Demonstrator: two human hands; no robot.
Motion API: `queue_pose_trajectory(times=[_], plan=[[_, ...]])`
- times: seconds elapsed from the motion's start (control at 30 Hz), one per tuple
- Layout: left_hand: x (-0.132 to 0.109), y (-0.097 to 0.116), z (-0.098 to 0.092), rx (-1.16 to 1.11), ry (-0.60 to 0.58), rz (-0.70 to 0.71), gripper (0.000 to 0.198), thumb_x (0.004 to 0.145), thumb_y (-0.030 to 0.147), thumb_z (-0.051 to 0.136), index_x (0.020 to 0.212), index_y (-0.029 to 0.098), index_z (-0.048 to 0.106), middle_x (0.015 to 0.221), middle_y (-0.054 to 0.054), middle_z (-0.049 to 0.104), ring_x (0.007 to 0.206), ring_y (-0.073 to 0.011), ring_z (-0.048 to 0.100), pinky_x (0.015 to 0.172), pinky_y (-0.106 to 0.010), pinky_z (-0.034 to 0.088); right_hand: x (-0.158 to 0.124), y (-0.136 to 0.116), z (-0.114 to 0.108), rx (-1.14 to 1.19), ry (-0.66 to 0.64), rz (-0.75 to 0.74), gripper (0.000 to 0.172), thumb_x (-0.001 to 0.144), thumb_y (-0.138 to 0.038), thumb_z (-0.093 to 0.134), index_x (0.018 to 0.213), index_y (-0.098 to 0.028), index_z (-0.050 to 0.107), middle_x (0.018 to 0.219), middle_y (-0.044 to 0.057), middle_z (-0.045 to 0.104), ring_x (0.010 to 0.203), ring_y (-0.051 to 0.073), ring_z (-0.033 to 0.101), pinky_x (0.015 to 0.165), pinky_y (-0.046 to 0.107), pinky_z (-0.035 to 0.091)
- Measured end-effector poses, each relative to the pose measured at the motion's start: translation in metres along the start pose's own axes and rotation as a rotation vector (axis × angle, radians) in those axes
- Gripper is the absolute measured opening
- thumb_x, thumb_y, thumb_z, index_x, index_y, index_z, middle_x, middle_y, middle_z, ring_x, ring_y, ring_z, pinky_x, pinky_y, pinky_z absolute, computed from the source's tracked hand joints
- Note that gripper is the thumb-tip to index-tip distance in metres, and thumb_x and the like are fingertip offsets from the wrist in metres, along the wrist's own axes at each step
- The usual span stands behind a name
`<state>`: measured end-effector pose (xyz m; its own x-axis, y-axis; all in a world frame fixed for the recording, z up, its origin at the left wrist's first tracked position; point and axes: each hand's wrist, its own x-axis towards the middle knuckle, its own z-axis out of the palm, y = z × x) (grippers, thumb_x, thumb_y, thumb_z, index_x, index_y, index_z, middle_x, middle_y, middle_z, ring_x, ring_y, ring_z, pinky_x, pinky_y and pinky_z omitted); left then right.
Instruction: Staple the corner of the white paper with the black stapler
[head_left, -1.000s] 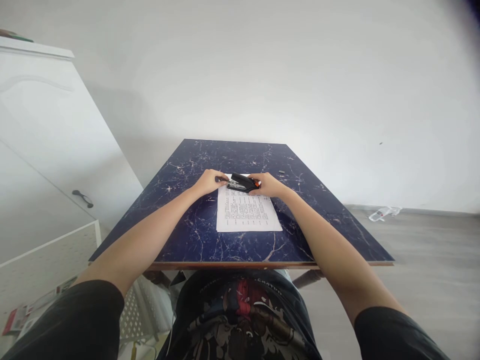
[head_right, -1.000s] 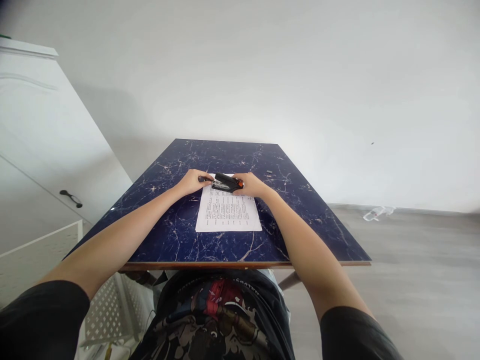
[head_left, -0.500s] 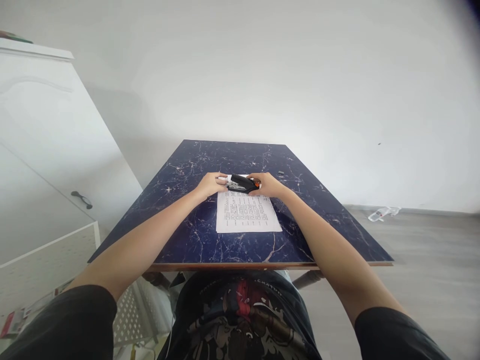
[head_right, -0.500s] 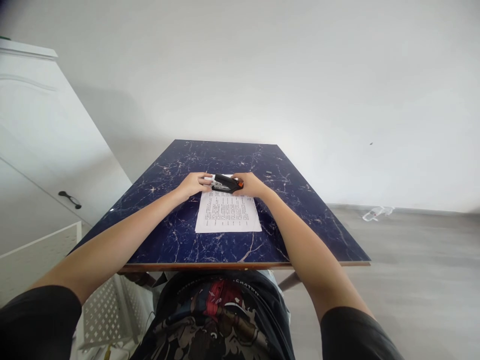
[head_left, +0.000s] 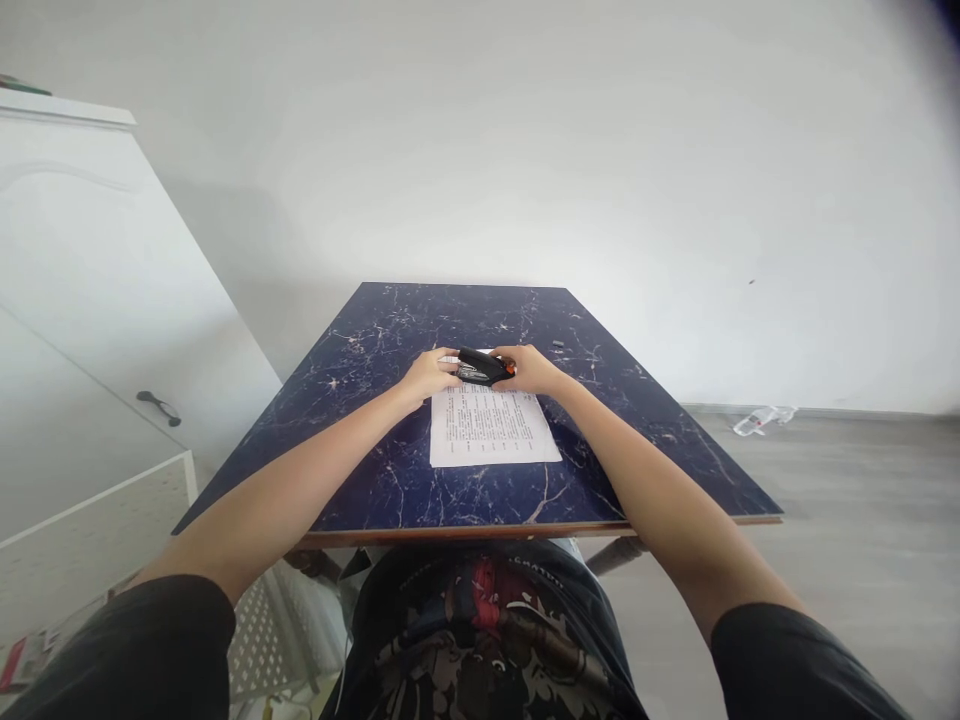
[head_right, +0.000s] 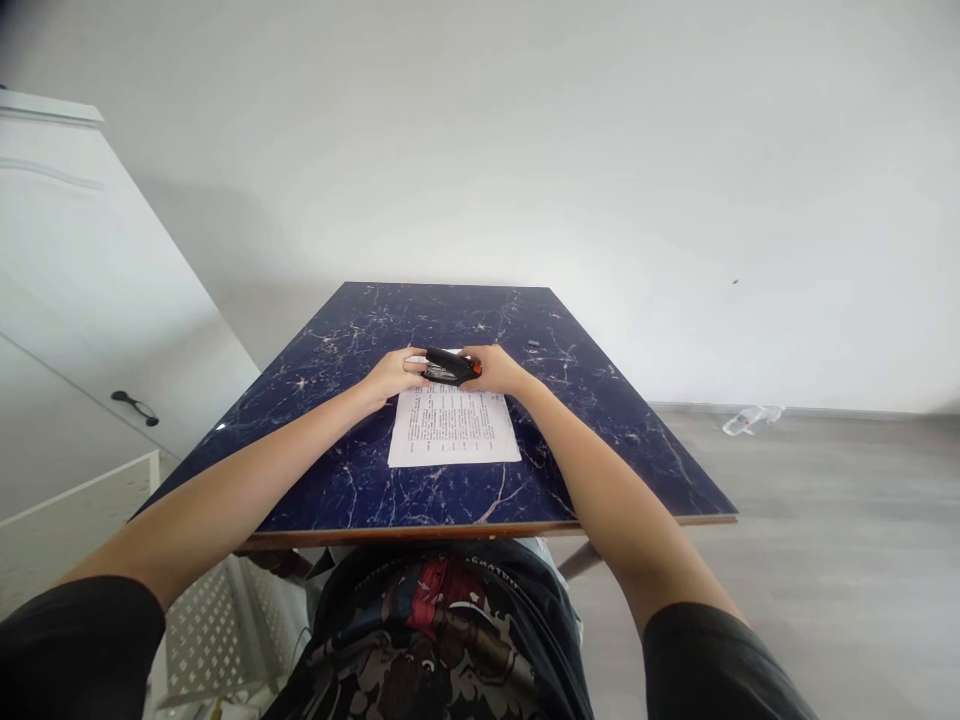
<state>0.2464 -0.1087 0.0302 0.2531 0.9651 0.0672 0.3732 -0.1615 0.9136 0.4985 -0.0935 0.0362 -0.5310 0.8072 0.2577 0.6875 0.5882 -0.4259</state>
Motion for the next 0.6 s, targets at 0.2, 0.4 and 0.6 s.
queue_pose_trajectory(times=[0.2, 0.4, 0.6], plan=[[0.006, -0.008, -0.016, 0.627, 0.265, 0.268, 0.043, 0.089, 0.008, 0.055, 0.130, 0.018, 0.064, 0.133, -0.014, 0.070, 0.131, -0.0298, 0.061, 0.116, -0.046, 0.043, 0.000, -0.005, 0.009, 0.054, 0.051, -0.042, 0.051, 0.081, -0.037, 0.078, 0.128, -0.021, 0.068, 0.114, 0.006, 0.076, 0.097, 0.022, 0.070, 0.085, 0.033, 0.049], [0.013, -0.028, -0.033, 0.991, 0.353, -0.278, 0.059, 0.098, 0.036, 0.046, 0.152, 0.010, 0.048, 0.164, -0.025, 0.038, 0.151, -0.0564, 0.026, 0.115, -0.077, 0.024, 0.005, -0.012, 0.005, -0.010, -0.045, 0.024, 0.046, 0.083, -0.041, 0.076, 0.122, -0.019, 0.069, 0.104, 0.008, 0.076, 0.086, 0.022, 0.068, 0.076, 0.032, 0.048], [0.018, -0.034, -0.036, 1.061, 0.268, -0.308, 0.063, 0.101, 0.043, 0.034, 0.152, 0.010, 0.049, 0.163, -0.029, 0.036, 0.149, -0.0573, 0.029, 0.114, -0.074, 0.028, -0.009, 0.010, -0.033, -0.029, -0.238, 0.109, 0.049, 0.074, -0.042, 0.080, 0.118, -0.022, 0.074, 0.100, 0.007, 0.077, 0.083, 0.023, 0.069, 0.071, 0.034, 0.049]])
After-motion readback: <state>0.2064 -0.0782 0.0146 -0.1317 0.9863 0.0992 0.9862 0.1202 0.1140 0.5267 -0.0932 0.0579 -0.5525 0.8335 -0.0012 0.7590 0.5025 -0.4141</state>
